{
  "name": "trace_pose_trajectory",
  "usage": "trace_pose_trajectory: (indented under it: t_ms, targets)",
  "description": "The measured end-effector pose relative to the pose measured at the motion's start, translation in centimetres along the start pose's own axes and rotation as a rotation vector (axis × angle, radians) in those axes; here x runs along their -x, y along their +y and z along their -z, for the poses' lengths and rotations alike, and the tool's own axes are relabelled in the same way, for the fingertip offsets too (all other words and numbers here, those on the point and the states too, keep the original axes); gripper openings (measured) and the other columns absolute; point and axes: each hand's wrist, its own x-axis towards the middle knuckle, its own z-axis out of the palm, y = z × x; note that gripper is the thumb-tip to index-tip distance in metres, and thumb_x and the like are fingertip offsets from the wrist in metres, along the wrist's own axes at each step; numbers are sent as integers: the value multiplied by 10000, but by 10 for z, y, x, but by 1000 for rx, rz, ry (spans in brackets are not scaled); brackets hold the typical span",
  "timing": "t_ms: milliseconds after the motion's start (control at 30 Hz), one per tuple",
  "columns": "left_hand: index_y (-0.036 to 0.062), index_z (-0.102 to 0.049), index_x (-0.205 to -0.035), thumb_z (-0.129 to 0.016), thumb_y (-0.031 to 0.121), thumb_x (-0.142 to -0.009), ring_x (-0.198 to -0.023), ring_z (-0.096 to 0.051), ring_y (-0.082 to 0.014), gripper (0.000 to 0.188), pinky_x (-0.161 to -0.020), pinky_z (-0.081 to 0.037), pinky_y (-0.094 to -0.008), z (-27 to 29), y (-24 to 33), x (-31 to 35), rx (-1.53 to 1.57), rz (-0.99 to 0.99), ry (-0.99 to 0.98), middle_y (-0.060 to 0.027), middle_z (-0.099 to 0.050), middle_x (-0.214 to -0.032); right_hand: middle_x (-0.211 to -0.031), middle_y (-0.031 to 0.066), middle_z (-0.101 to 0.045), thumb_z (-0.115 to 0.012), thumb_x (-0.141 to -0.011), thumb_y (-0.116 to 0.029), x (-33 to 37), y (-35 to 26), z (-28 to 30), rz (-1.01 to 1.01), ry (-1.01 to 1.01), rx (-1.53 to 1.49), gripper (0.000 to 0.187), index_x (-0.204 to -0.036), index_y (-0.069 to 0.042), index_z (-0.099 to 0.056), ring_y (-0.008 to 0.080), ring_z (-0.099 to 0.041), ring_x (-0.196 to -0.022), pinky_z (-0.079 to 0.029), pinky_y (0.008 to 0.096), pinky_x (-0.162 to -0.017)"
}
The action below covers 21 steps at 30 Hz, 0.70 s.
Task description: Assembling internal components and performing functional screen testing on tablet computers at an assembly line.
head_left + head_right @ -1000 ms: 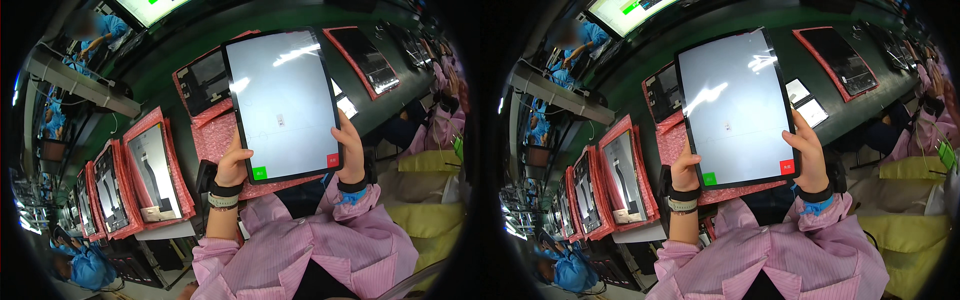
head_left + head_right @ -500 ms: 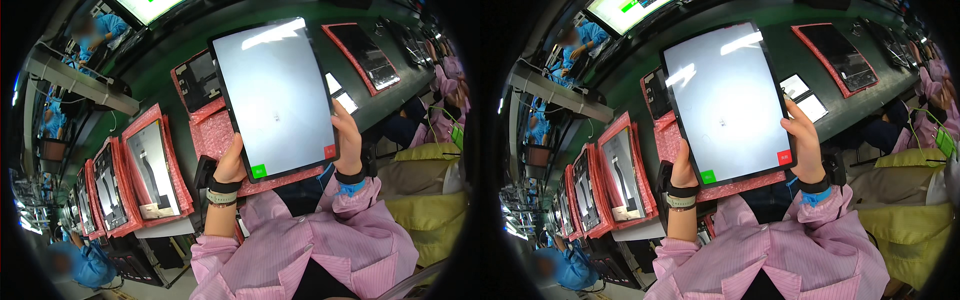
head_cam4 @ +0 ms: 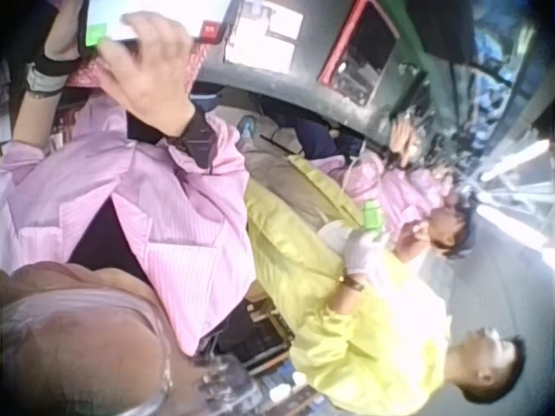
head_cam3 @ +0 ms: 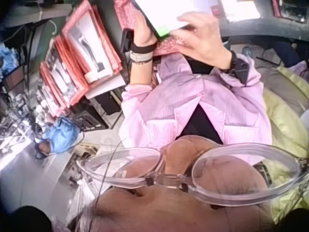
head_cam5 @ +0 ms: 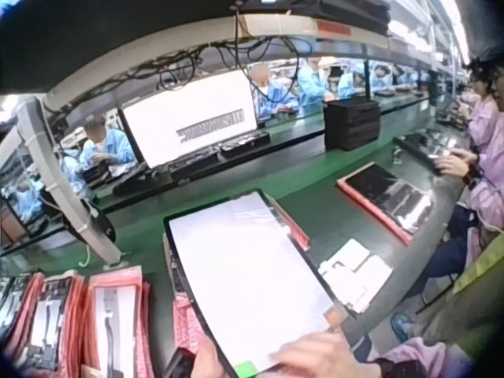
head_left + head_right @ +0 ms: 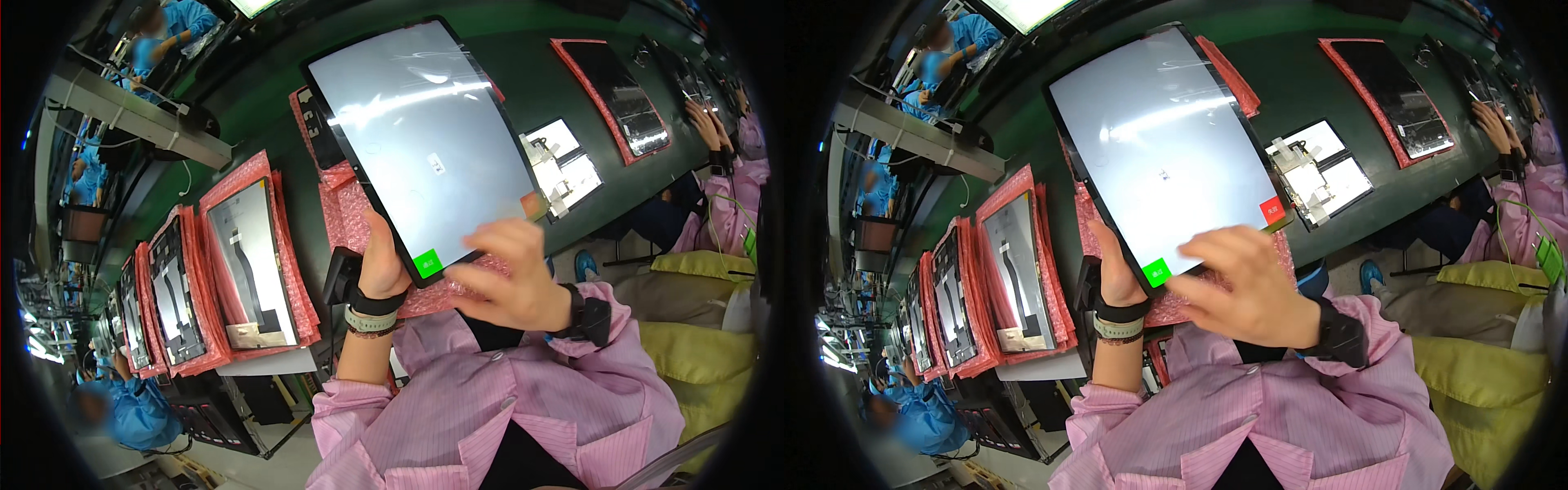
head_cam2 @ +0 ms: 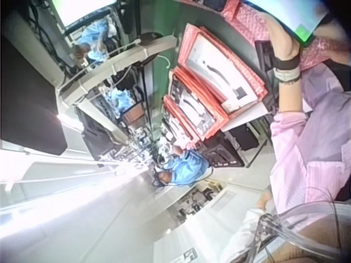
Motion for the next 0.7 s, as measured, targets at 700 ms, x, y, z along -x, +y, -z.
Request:
trace_pose_trajectory:
  t_ms: [700]
  targets:
    - [19,-303,-1429,-241,734,-876,-1207,-493,-249,905,-1012,-404,-389,12,-6,8,-5,52,-86,-119,-479,-1358,-979,92,-590,-670,-725,-1,-9,18,12,-330,324,53,153,-828,-64,-577,252,-524,-909,-337,355,-819]
